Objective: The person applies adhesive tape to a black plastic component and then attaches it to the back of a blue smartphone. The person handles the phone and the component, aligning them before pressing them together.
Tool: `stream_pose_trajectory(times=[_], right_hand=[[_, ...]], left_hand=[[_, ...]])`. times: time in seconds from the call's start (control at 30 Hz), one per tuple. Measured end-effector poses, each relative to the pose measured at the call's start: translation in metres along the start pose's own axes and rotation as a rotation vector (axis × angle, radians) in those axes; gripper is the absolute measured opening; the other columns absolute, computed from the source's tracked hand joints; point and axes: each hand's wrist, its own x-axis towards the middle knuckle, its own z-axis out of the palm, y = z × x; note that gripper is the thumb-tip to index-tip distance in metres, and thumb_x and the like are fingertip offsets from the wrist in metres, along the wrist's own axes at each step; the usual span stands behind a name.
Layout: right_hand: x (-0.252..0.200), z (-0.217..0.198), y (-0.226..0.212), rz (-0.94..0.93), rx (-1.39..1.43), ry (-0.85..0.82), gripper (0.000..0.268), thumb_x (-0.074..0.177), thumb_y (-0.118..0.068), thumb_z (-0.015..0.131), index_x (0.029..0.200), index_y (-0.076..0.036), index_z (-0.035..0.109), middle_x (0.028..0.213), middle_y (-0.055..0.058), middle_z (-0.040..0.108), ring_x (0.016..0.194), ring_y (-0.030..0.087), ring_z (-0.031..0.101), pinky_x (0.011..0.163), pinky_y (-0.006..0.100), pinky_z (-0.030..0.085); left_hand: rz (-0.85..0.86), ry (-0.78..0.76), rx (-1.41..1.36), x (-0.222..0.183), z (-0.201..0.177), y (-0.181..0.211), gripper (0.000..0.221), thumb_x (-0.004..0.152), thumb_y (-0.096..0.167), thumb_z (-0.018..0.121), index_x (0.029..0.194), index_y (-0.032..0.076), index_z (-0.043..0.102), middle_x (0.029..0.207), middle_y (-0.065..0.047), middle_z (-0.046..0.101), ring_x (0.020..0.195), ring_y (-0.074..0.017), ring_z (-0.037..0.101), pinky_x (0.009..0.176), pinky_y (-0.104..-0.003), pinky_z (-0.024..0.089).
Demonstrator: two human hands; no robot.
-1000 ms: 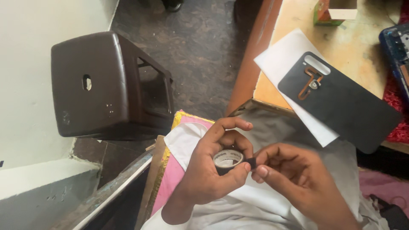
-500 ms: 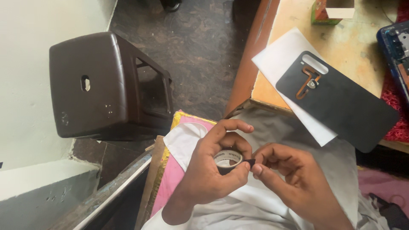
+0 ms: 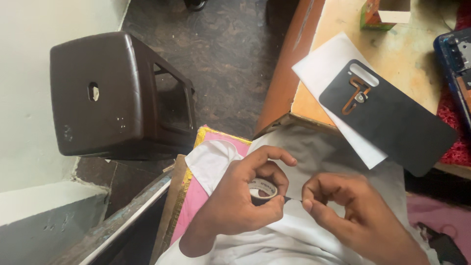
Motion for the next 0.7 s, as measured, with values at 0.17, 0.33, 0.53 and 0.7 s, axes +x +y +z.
stream_pose_trajectory(times=[0.17,0.33,0.53,0.7], right_hand=[[-0.005,-0.009,-0.002,0.046,-0.090,-0.012,0.010,0.096,-0.010,0.073,0.091,-0.001,0.072,0.087,0.002,0.061,0.077,0.012,0.053,0.071,0.028,0.049],[-0.020,-0.040,-0.018,-0.080,-0.103,0.047,0.013,0.096,-0.013,0.072,0.093,0.000,0.072,0.089,0.003,0.067,0.082,0.010,0.063,0.073,0.027,0.054],[-0.010,-0.095,-0.043,0.381,-0.260,0.368,0.012,0.095,-0.010,0.072,0.102,0.000,0.071,0.079,0.010,0.065,0.067,0.012,0.058,0.054,0.031,0.049],[0.043,-0.113,-0.062,0.465,-0.327,0.371,0.014,0.095,-0.011,0.069,0.100,0.002,0.073,0.076,0.007,0.077,0.068,0.009,0.066,0.058,0.028,0.052]], left_hand=[[-0.014,0.032,-0.016,-0.002,-0.008,-0.007,0.049,0.080,-0.003,0.065,0.128,0.004,0.059,0.087,-0.001,0.067,0.077,-0.0036,0.058,0.068,-0.023,0.049],[0.079,0.181,0.316,0.003,-0.036,-0.040,0.043,0.079,-0.001,0.070,0.120,0.006,0.062,0.088,-0.004,0.068,0.086,-0.0109,0.068,0.080,-0.028,0.056],[-0.082,0.604,0.699,0.010,-0.075,-0.134,0.035,0.076,0.006,0.071,0.111,0.007,0.066,0.092,-0.011,0.067,0.087,-0.0258,0.069,0.078,-0.037,0.056],[-0.042,0.634,0.914,-0.007,-0.078,-0.199,0.041,0.078,0.010,0.072,0.118,0.006,0.063,0.103,-0.012,0.066,0.099,-0.0310,0.063,0.087,-0.043,0.049]])
